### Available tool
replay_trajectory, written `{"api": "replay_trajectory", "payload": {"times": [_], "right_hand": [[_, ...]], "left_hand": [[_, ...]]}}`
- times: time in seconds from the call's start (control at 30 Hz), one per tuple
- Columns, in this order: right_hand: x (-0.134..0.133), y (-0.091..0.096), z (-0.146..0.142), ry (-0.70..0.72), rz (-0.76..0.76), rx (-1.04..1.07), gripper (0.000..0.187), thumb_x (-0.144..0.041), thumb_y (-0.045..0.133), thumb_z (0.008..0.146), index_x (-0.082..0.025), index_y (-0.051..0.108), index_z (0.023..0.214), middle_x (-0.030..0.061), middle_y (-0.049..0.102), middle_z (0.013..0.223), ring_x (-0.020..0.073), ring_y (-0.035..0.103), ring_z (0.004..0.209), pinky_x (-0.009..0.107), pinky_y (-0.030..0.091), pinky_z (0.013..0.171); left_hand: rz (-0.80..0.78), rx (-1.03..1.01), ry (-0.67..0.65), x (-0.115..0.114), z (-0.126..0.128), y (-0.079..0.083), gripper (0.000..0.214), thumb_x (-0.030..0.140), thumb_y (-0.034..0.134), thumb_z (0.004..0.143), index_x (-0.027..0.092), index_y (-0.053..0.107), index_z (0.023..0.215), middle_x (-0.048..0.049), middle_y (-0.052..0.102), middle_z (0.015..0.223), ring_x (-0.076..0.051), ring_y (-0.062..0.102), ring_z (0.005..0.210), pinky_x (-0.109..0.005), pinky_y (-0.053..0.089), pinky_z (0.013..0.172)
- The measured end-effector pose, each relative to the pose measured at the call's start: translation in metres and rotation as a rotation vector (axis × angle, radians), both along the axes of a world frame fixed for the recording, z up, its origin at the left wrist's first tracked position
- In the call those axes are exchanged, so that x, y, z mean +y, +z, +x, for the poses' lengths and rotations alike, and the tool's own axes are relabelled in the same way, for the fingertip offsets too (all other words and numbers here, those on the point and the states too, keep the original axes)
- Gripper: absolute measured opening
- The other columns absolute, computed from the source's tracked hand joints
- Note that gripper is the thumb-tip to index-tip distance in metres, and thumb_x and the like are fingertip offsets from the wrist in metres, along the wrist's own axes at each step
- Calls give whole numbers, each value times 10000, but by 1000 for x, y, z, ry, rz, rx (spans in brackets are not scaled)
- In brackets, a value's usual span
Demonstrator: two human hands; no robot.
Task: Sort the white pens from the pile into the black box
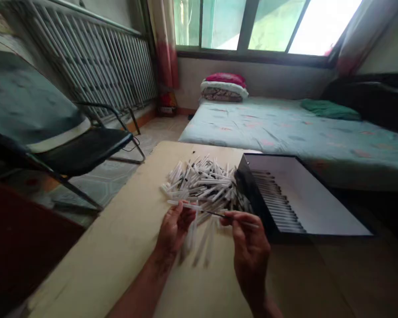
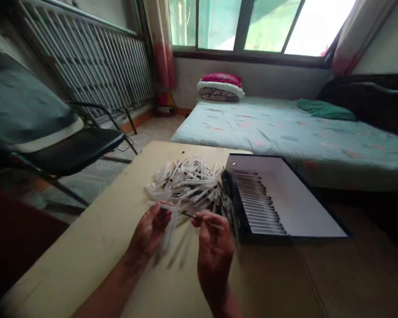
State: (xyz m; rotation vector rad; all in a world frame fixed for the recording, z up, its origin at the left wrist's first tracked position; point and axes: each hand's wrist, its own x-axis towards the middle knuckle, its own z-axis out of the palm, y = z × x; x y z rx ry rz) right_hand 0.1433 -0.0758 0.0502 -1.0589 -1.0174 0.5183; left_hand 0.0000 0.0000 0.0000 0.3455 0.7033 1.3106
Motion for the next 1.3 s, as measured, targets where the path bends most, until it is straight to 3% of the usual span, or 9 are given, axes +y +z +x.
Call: {"api": "replay_trajectory", "payload": {"times": [0.23,0.43,0.53,0.63,0.73,0.83,1.07,1.3], "right_hand": [[6,-9,-3,71,-47,39,72,-203,517,879,-194,547,944,41,615,950,149,656,801,305,545,743],[18,-26,5,172,-236,-151,139,-251,561,847,-187,578,969,51,628,915,173,628,858,303,512,769],[24,-32,31,43,-313,-229,180,-288,532,852,-183,575,992,62,639,916,182,624,843,308,499,759],[26,-35,61,-136,-364,-456,146,-276,518,847,-180,599,919,56,628,867,180,604,781,298,470,720],[27,-39,76,-84,-432,-751,128,-204,501,835,-178,625,819,48,609,797,173,576,729,280,428,690],[31,-44,73,-16,-509,-924,200,-136,454,844,-172,630,756,49,593,760,163,566,710,257,391,669],[51,-47,53,-40,-731,-1195,202,-76,465,807,-178,616,721,51,591,793,145,558,695,239,283,572],[59,-52,52,-16,-669,-1158,155,-29,476,736,-167,546,727,51,594,788,146,547,697,238,297,588]], "left_hand": [[29,-5,-49,1,5,3,32,140,583,831,116,604,824,-56,725,700,-123,685,559,-186,570,534],[-27,-81,-122,-4,10,0,54,118,555,844,115,609,841,-58,727,735,-131,694,592,-198,581,566],[-127,-174,-56,0,7,1,180,106,452,897,104,618,830,-56,725,704,-114,690,582,-173,573,548],[-183,-233,-30,5,4,4,270,110,377,928,90,626,826,-67,727,700,-107,688,574,-161,566,525],[-181,-243,-23,6,4,4,287,105,368,929,85,632,819,-75,730,708,-111,688,571,-169,568,520],[-139,-202,-29,5,6,1,256,103,397,917,88,632,818,-82,734,730,-117,690,571,-183,573,528],[-54,-81,-33,4,5,0,123,111,508,866,112,623,822,-61,730,719,-125,690,577,-199,577,543],[26,41,-24,2,8,3,70,175,638,790,125,606,827,-60,732,721,-146,698,613,-230,581,591]]}}
